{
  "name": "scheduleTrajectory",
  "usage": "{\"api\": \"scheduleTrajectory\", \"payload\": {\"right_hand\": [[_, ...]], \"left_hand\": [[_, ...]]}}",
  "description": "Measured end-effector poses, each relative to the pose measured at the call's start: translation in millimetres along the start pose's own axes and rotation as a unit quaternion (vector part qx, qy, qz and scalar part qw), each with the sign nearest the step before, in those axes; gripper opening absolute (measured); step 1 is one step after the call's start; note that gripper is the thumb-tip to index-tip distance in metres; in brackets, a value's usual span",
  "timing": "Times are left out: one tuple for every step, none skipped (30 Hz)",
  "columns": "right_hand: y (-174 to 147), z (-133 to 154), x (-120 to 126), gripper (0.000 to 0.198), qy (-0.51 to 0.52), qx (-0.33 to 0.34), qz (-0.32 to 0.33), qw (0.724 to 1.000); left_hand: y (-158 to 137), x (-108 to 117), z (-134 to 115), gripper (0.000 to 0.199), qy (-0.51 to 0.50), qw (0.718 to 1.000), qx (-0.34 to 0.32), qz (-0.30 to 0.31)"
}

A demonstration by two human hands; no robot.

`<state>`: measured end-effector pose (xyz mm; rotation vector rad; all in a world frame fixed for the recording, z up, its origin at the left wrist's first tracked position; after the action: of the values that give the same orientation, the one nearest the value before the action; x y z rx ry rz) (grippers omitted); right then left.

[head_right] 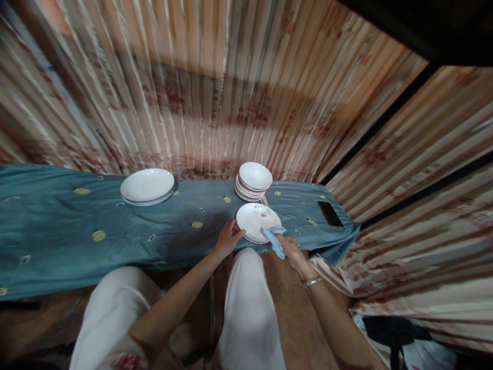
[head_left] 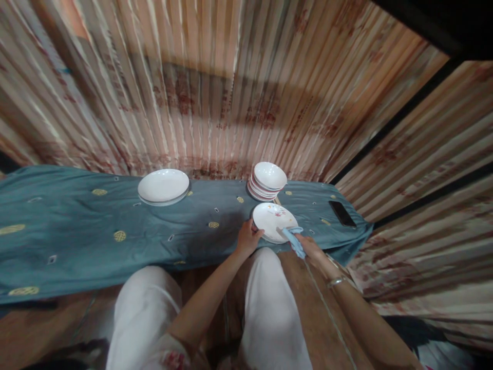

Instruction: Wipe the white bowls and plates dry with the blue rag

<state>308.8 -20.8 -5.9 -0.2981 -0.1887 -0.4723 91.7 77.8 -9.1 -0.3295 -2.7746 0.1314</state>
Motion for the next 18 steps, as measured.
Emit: {"api": "scheduleTrajectory", "payload": {"right_hand": [[-1, 1, 0, 0.038, 0.002, 0.004, 0.000, 1.000], [-2, 3, 0, 0.038, 0.004, 0.007, 0.000, 1.000], [-3, 4, 0, 0.038, 0.004, 0.008, 0.000, 1.000], [-5, 4, 1, 0.037, 0.003, 0.009, 0.000, 1.000], [-7, 5, 2, 0.037, 0.002, 0.009, 0.001, 1.000], [-11, 6, 4, 0.036, 0.000, 0.008, 0.000, 1.000], [-15, 8, 6, 0.036, -0.002, 0.008, 0.000, 1.000], [-21, 9, 7, 0.036, -0.003, 0.007, 0.005, 1.000], [-27, 11, 8, 0.037, -0.001, 0.005, 0.005, 1.000], [-34, 12, 7, 0.038, 0.004, 0.003, 0.020, 1.000], [-42, 14, 3, 0.039, 0.015, 0.003, 0.037, 0.999], [-49, 16, -2, 0.040, 0.027, 0.004, 0.052, 0.998], [-56, 19, -9, 0.041, 0.041, 0.004, 0.068, 0.997], [-63, 22, -19, 0.042, 0.055, 0.007, 0.086, 0.995], [-70, 24, -30, 0.043, 0.068, 0.007, 0.102, 0.992], [-76, 27, -44, 0.045, 0.081, 0.006, 0.121, 0.989], [-81, 31, -59, 0.046, 0.097, 0.009, 0.138, 0.986], [-85, 36, -75, 0.045, 0.117, 0.019, 0.154, 0.981]], "left_hand": [[1, 0, 0, 0.037, 0.002, 1.000, 0.000, -0.002], [2, 0, 1, 0.040, 0.003, 1.000, 0.002, -0.004], [2, 0, 1, 0.042, 0.003, 1.000, 0.004, -0.006], [2, 0, 1, 0.044, 0.001, 1.000, 0.006, -0.006], [2, 0, 1, 0.046, -0.004, 1.000, 0.008, -0.005], [1, 1, 2, 0.047, -0.012, 1.000, 0.011, -0.004], [0, 2, 3, 0.048, -0.021, 1.000, 0.015, -0.002], [-1, 4, 4, 0.049, -0.030, 0.999, 0.020, -0.001], [-3, 8, 6, 0.050, -0.040, 0.999, 0.025, 0.000], [-4, 13, 9, 0.051, -0.049, 0.998, 0.030, 0.000], [-6, 20, 11, 0.052, -0.056, 0.998, 0.032, -0.002], [-6, 29, 14, 0.052, -0.064, 0.997, 0.033, -0.006], [-7, 41, 17, 0.052, -0.073, 0.997, 0.032, -0.013], [-6, 54, 21, 0.050, -0.085, 0.995, 0.034, -0.026], [-6, 69, 26, 0.047, -0.105, 0.993, 0.038, -0.043], [-4, 84, 32, 0.045, -0.132, 0.988, 0.051, -0.059], [-3, 99, 38, 0.044, -0.167, 0.981, 0.070, -0.074], [-1, 114, 45, 0.042, -0.208, 0.970, 0.088, -0.091]]}}
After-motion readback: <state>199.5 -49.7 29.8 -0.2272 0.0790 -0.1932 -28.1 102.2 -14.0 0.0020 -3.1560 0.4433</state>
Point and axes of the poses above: each hand's wrist, its own y-axis towards the middle knuckle, its own x-axis out of the back of the hand, z = x × y, the point moved 7 cm from there along y, towards the middle knuckle, and after that the axes turned 10 degrees about x, right-handed, at the moved point
